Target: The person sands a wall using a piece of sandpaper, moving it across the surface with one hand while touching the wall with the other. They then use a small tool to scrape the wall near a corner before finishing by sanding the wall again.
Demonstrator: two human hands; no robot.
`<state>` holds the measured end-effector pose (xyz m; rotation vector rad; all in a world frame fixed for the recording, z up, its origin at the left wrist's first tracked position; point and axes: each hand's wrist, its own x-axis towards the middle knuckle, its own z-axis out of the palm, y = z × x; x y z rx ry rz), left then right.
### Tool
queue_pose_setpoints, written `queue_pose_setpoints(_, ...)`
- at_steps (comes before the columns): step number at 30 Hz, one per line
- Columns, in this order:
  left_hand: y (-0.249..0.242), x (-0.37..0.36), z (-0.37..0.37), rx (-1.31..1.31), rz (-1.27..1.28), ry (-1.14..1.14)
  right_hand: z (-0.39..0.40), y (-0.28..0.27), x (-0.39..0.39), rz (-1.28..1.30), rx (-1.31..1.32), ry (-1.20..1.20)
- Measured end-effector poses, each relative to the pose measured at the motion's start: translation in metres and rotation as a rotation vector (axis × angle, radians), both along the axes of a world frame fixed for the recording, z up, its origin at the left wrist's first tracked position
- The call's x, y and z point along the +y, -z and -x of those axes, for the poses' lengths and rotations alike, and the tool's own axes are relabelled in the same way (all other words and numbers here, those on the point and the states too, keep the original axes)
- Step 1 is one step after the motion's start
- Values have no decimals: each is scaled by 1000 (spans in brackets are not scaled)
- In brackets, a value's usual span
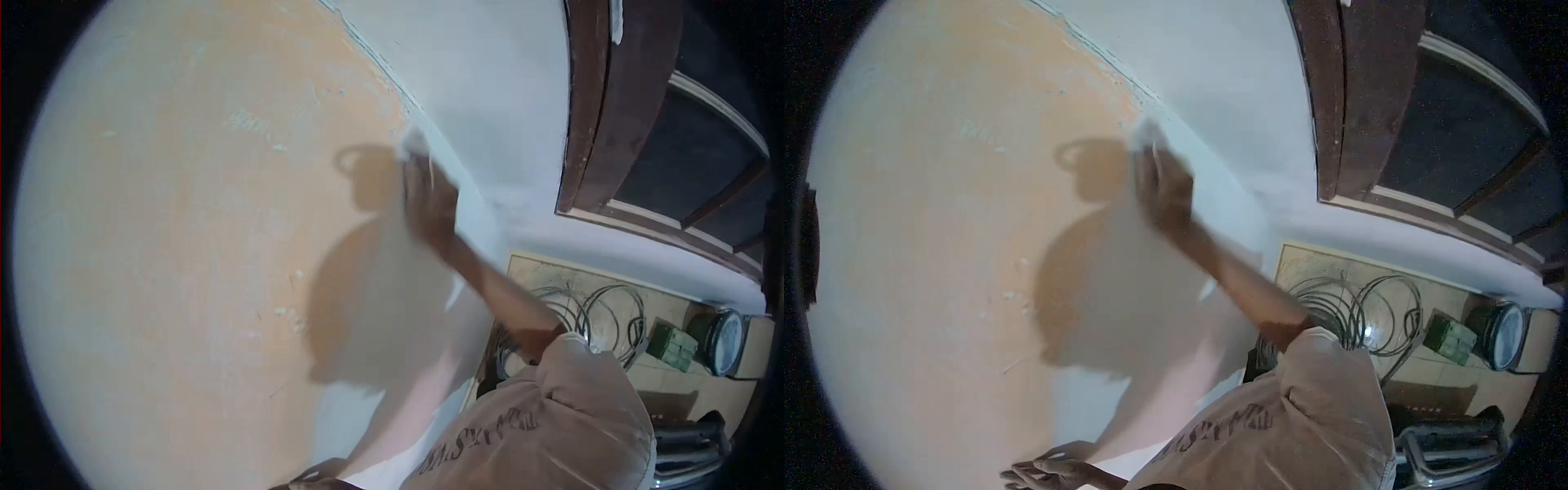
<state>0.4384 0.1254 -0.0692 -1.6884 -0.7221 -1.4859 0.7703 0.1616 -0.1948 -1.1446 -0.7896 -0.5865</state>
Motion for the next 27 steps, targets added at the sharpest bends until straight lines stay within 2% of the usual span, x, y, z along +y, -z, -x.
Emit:
queue_pose_setpoints(1,0,-1,1,4,6,-48,1,-7,1,-34,117,-24)
queue_pose_setpoints(3,3,1,6,3,-1,-120,1,-5,-5,127,-16,167)
queue_pose_setpoints(5,9,8,18,-10,16,-131,18,32,-8,498,-515,563)
queue_pose_setpoints(6,9,12,18,-11,-16,-56,33,54,-13,672,-777,736)
queue_pose_setpoints(7,3,5,-7,-53,-47,27,24,42,-18,415,-506,146)
queue_pose_setpoints(8,5,5,-10,-101,-38,85,15,30,-24,18,-265,-399)
queue_pose_setpoints(9,5,5,7,-8,1,-39,-11,17,-27,-101,-69,-530)
queue_pose_setpoints(10,5,4,11,14,5,-58,-31,-7,-33,47,251,-259)
queue_pose_setpoints(11,5,3,10,18,8,-59,-39,-33,-34,66,530,-123)
queue_pose_setpoints(12,6,3,9,16,8,-56,-27,-47,-32,33,629,-62)
queue_pose_setpoints(14,4,5,10,39,-5,-56,37,-42,-27,20,438,-67)
queue_pose_setpoints(17,4,2,14,72,50,-57,140,-21,-49,166,-305,-217)
queue_pose_setpoints(18,6,0,16,76,89,-59,146,-18,-51,203,-467,-241)
queue_pose_setpoints(21,12,-3,16,88,164,31,76,9,-33,114,-499,-158)
queue_pose_setpoints(22,12,-3,21,111,191,44,22,5,-51,306,-56,-545)
queue_pose_setpoints(24,14,-2,19,116,179,99,28,-54,-47,385,660,-213)
queue_pose_setpoints(26,14,-7,13,165,192,65,69,-83,-24,-30,626,-228)
queue_pose_setpoints(27,16,-6,12,167,190,103,84,-77,-57,85,613,-662)
